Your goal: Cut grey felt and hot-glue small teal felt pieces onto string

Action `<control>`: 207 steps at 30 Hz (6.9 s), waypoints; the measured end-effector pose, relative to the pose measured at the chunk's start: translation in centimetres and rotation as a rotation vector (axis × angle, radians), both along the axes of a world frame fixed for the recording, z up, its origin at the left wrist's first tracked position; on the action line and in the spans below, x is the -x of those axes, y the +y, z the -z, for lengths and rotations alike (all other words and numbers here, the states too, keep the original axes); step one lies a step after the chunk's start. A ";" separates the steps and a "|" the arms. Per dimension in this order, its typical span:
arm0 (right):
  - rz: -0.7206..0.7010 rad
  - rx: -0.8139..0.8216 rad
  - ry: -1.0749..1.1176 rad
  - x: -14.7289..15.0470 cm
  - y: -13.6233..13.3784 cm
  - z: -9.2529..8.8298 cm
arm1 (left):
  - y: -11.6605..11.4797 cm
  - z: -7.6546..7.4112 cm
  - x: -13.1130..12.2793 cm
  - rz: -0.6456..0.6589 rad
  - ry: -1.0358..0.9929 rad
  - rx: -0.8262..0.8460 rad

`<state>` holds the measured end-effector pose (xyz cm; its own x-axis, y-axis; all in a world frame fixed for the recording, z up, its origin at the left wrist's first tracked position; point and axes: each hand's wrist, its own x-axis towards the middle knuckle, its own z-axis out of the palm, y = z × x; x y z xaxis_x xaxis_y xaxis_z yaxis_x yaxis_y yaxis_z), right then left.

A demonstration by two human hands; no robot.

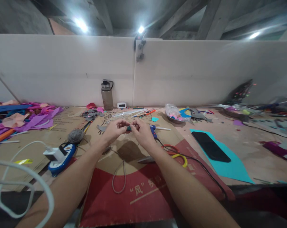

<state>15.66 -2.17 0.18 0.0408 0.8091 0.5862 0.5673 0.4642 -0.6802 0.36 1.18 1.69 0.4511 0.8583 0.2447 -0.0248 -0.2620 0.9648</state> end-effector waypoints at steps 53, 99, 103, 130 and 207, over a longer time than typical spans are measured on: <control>0.023 -0.056 -0.201 0.3 -0.4 -0.3 | 0.4 1.1 -0.1 -0.196 0.382 -0.452; 0.278 0.262 -0.443 -3.3 -0.5 -1.0 | 2.9 -0.2 2.1 -0.319 -0.702 0.153; 0.451 0.553 -0.540 -6.6 0.1 0.7 | 2.9 0.0 2.1 -0.315 -0.699 0.136; -0.169 0.092 0.213 -2.4 -2.2 -1.0 | 2.5 0.1 1.4 -0.282 -0.540 0.145; -0.378 0.382 0.788 4.0 1.3 0.6 | 0.0 -0.7 0.9 -0.446 0.022 -0.374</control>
<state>11.64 -0.90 -0.39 0.0075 0.9807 0.1955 -0.2613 0.1906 -0.9463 -0.51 1.15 2.39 0.0740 0.8235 0.5624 0.1851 -0.5655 0.8037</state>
